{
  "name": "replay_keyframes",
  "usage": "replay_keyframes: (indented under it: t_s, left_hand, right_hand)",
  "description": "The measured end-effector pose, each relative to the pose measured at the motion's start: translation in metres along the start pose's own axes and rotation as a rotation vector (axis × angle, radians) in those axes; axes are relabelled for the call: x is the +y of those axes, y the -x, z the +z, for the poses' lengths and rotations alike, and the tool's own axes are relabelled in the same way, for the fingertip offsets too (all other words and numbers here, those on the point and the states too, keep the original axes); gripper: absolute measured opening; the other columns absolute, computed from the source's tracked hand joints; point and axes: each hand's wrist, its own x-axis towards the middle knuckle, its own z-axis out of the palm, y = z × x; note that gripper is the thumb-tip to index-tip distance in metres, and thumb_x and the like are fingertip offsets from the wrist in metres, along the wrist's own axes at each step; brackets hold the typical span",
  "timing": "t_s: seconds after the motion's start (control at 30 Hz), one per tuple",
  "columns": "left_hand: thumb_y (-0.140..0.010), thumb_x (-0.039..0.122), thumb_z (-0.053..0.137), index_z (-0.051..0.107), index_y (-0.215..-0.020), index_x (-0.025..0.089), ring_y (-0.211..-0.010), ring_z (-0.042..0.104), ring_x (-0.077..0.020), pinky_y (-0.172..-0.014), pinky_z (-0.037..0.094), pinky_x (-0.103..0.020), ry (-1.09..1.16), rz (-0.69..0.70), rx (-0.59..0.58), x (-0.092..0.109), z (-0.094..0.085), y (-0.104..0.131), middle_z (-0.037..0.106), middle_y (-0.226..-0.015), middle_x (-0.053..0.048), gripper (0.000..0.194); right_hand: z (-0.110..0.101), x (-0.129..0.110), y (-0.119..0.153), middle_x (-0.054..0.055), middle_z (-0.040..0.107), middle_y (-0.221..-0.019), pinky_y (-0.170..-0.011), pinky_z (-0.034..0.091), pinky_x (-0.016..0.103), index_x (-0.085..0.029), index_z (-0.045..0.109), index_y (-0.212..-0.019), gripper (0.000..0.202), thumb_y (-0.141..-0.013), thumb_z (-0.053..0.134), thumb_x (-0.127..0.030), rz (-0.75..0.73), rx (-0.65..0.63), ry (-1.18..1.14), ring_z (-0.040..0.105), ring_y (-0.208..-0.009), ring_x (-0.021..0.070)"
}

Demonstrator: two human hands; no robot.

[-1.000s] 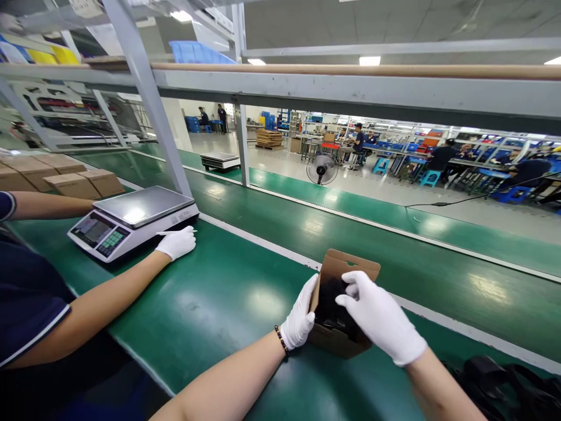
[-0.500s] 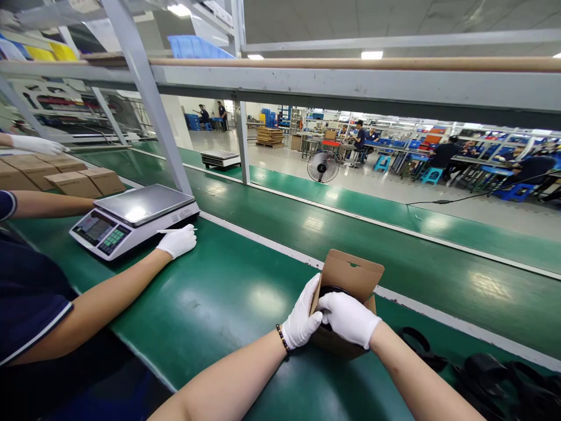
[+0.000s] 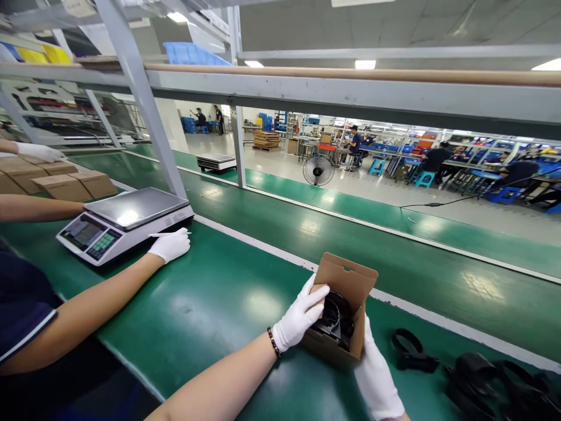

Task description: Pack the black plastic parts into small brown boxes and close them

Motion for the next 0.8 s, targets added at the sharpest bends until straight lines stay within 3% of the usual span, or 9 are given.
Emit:
replay_keyframes:
  t_s: [0.07,0.13,0.2,0.3,0.4,0.5,0.6,0.7,0.8]
  left_hand:
    - [-0.087,0.045,0.05,0.051,-0.131,0.024,-0.14,0.026,-0.0285,-0.118,0.021,-0.043,-0.003,-0.033,-0.044,0.002,0.0,-0.001,0.018,-0.155,-0.002,0.049]
    - [-0.083,0.038,0.055,0.032,-0.143,0.024,-0.142,0.02,-0.0287,-0.118,0.017,-0.046,-0.031,-0.069,-0.047,0.0,-0.001,0.001,0.015,-0.156,-0.004,0.066]
    - [-0.08,0.033,0.057,0.011,-0.149,0.023,-0.143,0.016,-0.0289,-0.118,0.017,-0.048,-0.068,-0.097,-0.014,-0.002,0.0,0.004,0.015,-0.156,-0.007,0.083]
    - [-0.079,0.031,0.057,0.011,-0.147,0.021,-0.137,0.032,-0.0284,-0.114,0.027,-0.049,-0.133,-0.061,0.099,-0.006,0.001,0.006,0.031,-0.149,-0.012,0.083]
    - [-0.075,0.038,0.063,0.041,-0.127,0.024,-0.116,0.055,-0.0267,-0.109,0.034,-0.05,-0.209,0.132,0.134,-0.007,-0.001,0.002,0.057,-0.121,-0.009,0.058]
    - [-0.066,0.05,0.07,0.052,-0.097,0.025,-0.102,0.062,-0.0262,-0.105,0.038,-0.049,-0.238,0.308,0.042,-0.007,-0.005,-0.003,0.062,-0.099,-0.006,0.044]
    - [-0.06,0.062,0.071,0.049,-0.1,0.024,-0.099,0.063,-0.0265,-0.109,0.033,-0.05,-0.284,0.334,-0.061,-0.002,-0.007,-0.006,0.061,-0.102,-0.007,0.059]
    - [-0.051,0.071,0.072,0.047,-0.111,0.023,-0.105,0.061,-0.0305,-0.113,0.02,-0.055,-0.337,0.369,-0.18,0.007,-0.007,-0.006,0.058,-0.114,-0.012,0.081]
    - [-0.065,0.064,0.065,0.052,-0.114,0.023,-0.111,0.057,-0.0322,-0.113,0.018,-0.058,-0.37,0.383,-0.238,0.015,-0.007,-0.005,0.055,-0.121,-0.013,0.065]
  right_hand:
    - [0.013,-0.009,-0.001,0.009,0.05,-0.136,-0.086,0.055,0.037,-0.024,0.013,-0.148,0.056,-0.094,0.025,-0.036,0.13,0.016,-0.166,0.058,-0.113,0.0216]
    - [0.016,-0.015,-0.004,0.008,0.046,-0.14,-0.09,0.053,0.04,-0.027,0.015,-0.147,0.063,-0.091,0.039,-0.043,0.324,0.036,-0.296,0.054,-0.117,0.0242]
    - [0.015,-0.015,-0.005,0.007,0.039,-0.144,-0.097,0.047,0.043,-0.029,0.017,-0.147,0.072,-0.086,0.051,-0.048,0.408,0.085,-0.366,0.047,-0.125,0.0262]
    - [0.016,-0.002,-0.001,0.01,0.033,-0.147,-0.105,0.037,0.046,-0.025,0.015,-0.147,0.08,-0.082,0.058,-0.046,0.271,0.257,-0.363,0.038,-0.132,0.0272]
    - [0.017,0.018,0.008,0.012,0.048,-0.134,-0.106,0.036,0.05,-0.022,0.037,-0.136,0.063,-0.081,0.062,-0.041,0.088,0.383,-0.227,0.046,-0.125,0.0279]
    - [0.006,0.032,0.014,0.011,0.055,-0.127,-0.104,0.039,0.053,-0.021,0.054,-0.119,0.049,-0.078,0.064,-0.047,-0.181,0.233,-0.032,0.05,-0.121,0.0316]
    - [-0.013,0.036,0.016,0.013,0.048,-0.137,-0.102,0.037,0.059,-0.021,0.049,-0.13,0.07,-0.079,0.049,-0.069,-0.336,0.003,0.094,0.04,-0.128,0.0369]
    - [-0.025,0.037,0.02,0.009,0.037,-0.146,-0.101,0.038,0.058,-0.025,0.038,-0.14,0.065,-0.086,0.042,-0.062,-0.319,-0.096,0.181,0.031,-0.133,0.0354]
    - [-0.027,0.039,0.024,0.008,0.034,-0.147,-0.1,0.043,0.053,-0.026,0.036,-0.141,0.061,-0.086,0.052,-0.047,-0.241,-0.11,0.246,0.031,-0.134,0.0332]
